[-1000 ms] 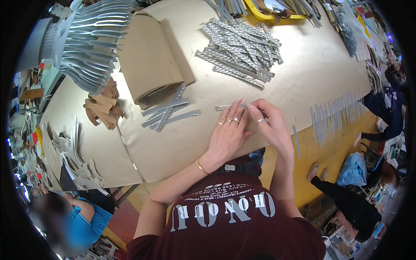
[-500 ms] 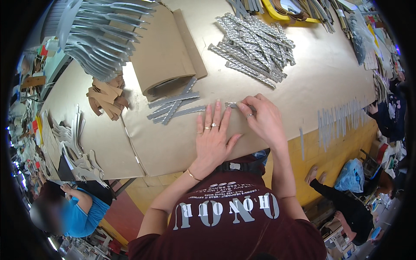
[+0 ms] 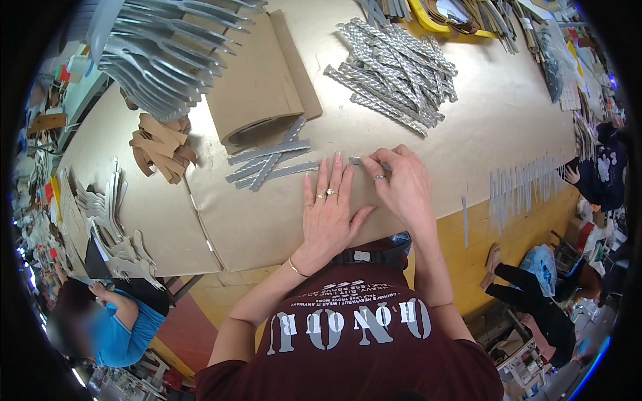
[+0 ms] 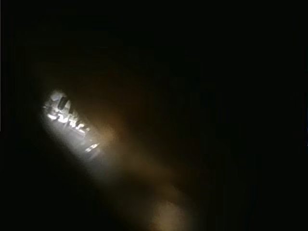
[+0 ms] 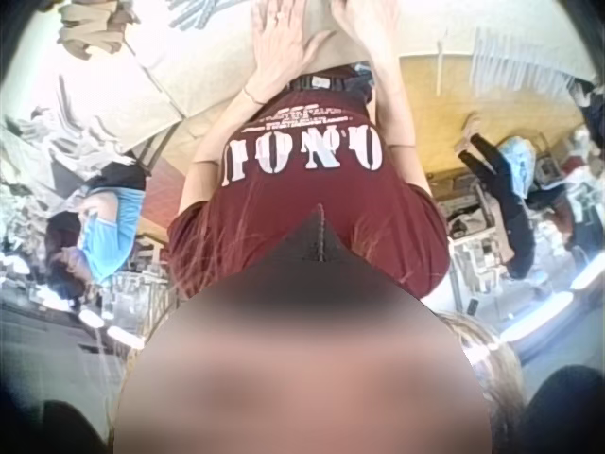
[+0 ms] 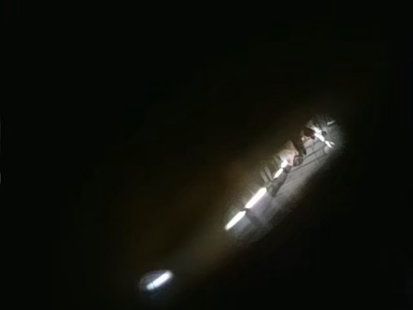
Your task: The person repeatedly wraps a thin silver strip around short braided cords on a worktable. They pick up each cord, align it, wrap the strip tightly, and place the finished piece aside. The process is repeated for multiple cords throughout the clip.
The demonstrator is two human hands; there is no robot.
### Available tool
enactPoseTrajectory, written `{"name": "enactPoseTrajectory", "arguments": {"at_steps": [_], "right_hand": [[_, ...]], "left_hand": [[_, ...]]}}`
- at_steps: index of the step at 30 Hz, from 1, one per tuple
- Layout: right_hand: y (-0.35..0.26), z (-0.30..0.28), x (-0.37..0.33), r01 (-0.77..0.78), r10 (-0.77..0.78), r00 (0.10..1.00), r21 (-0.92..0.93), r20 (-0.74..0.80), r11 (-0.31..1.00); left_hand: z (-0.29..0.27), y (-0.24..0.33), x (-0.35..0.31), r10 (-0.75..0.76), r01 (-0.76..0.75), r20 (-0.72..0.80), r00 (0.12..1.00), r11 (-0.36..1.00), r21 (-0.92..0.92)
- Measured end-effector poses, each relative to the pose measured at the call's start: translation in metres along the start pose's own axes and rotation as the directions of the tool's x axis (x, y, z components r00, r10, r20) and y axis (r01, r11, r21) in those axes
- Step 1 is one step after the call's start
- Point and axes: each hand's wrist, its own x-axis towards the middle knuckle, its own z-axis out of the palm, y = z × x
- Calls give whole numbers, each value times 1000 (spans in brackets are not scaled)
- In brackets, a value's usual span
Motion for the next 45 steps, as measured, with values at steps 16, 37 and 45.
{"name": "enactPoseTrajectory", "arguments": {"at_steps": [16, 37, 45], "right_hand": [[-1, 5, -1, 34, -38, 998, -68, -50, 997], [29, -21, 12, 52, -65, 993, 137, 94, 989], [23, -19, 11, 29, -34, 994, 55, 102, 998]], "left_hand": [[0, 10, 4, -45, 45, -28, 999, 999, 21], [-3, 18, 17, -31, 52, -79, 996, 957, 284], [-3, 21, 6, 66, -58, -33, 997, 980, 191]]}}
